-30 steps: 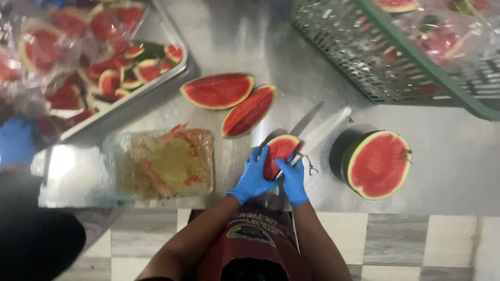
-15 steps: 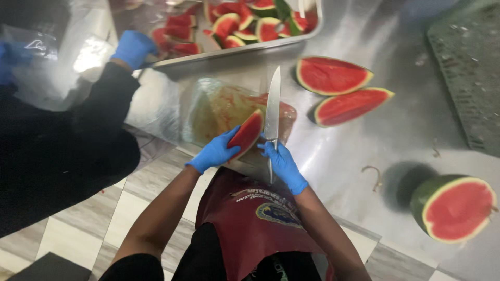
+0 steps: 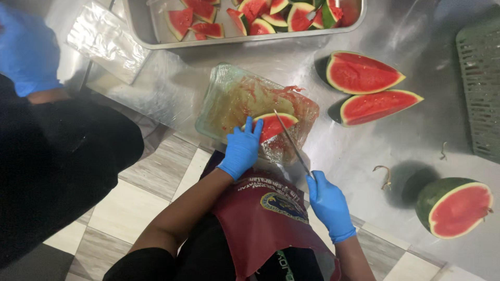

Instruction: The person cuts watermelon halves and wedges on a cutting board with a knife, slicing them into small triangular pieces and placing the pieces into a metal tray lined with plastic. They continue cutting additional wedges and transferring finished pieces to the tray.

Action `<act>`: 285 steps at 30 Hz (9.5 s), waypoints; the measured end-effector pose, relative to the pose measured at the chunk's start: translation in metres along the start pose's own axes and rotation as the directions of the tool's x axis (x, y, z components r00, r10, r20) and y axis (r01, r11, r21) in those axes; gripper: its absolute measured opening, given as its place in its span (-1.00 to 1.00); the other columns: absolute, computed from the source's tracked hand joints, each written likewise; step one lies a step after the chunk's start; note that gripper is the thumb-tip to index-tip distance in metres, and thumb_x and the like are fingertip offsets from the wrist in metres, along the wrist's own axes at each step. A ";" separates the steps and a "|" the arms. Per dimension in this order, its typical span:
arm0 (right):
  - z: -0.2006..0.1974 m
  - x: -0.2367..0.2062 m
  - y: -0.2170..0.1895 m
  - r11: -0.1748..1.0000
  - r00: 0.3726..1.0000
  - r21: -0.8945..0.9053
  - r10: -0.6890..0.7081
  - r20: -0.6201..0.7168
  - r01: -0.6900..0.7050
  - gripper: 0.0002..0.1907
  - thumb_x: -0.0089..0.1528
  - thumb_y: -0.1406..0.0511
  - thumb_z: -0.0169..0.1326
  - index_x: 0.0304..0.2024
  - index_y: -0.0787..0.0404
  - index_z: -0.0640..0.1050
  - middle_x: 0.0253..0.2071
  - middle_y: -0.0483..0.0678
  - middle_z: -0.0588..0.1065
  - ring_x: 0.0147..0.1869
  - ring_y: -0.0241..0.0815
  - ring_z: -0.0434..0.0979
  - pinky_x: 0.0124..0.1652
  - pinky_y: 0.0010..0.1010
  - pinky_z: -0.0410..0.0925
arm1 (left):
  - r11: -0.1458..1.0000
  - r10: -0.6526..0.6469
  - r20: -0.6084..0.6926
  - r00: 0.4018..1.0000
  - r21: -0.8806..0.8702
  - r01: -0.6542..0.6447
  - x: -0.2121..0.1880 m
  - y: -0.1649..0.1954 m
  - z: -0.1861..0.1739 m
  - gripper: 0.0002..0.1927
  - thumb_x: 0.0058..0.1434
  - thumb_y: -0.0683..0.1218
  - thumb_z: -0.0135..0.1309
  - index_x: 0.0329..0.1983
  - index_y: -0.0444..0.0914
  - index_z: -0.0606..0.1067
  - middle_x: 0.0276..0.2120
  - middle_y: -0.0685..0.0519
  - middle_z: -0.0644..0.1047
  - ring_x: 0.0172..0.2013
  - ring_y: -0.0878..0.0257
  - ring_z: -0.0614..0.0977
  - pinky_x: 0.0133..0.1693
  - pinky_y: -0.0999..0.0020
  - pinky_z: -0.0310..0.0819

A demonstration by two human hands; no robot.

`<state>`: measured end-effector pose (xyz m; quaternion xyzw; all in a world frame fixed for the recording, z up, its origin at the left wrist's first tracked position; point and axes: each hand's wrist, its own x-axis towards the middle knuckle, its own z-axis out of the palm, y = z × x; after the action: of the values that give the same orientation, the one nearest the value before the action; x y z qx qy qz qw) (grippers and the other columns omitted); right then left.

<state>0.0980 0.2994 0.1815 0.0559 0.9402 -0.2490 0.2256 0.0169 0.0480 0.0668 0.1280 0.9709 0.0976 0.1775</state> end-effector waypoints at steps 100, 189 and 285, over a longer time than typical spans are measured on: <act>0.143 0.170 -0.054 0.985 0.987 0.129 -0.128 0.095 0.115 -0.63 0.38 0.07 -0.06 -0.04 0.25 0.43 -0.32 0.36 0.55 -0.21 0.43 0.56 -0.21 0.19 0.39 | 0.939 -0.063 -0.059 0.996 -0.342 0.039 0.028 -0.074 0.020 -0.33 0.19 -0.06 0.24 0.23 -0.48 0.25 0.10 -0.36 0.41 0.04 -0.26 0.52 -0.09 -0.04 0.53; 0.107 0.086 -0.060 0.989 0.980 -0.027 -0.144 0.141 0.149 -0.66 0.39 0.07 -0.06 -0.18 0.23 0.38 -0.41 0.26 0.54 -0.39 0.37 0.56 -0.38 0.17 0.38 | 0.923 -0.181 0.097 0.979 -0.326 0.203 -0.005 -0.081 0.012 -0.38 0.25 -0.02 0.16 0.25 -0.43 0.27 0.11 -0.28 0.43 0.14 -0.20 0.50 0.27 -0.18 0.21; 0.144 0.092 -0.069 0.959 0.962 -0.172 -0.192 0.196 0.226 -0.66 0.41 0.10 -0.08 -0.15 0.28 0.35 -0.51 0.26 0.55 -0.43 0.33 0.59 -0.44 0.12 0.42 | 0.939 -0.144 -0.376 0.915 -0.344 0.006 -0.045 -0.084 0.047 -0.48 0.34 -0.01 0.13 0.24 -0.42 0.40 0.09 -0.21 0.54 0.03 -0.02 0.66 0.41 -0.25 0.05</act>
<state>0.0579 0.1674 0.0585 -0.0885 0.9366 -0.1833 0.2850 0.0570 -0.0375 0.0185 0.0356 0.9598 0.2784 0.0003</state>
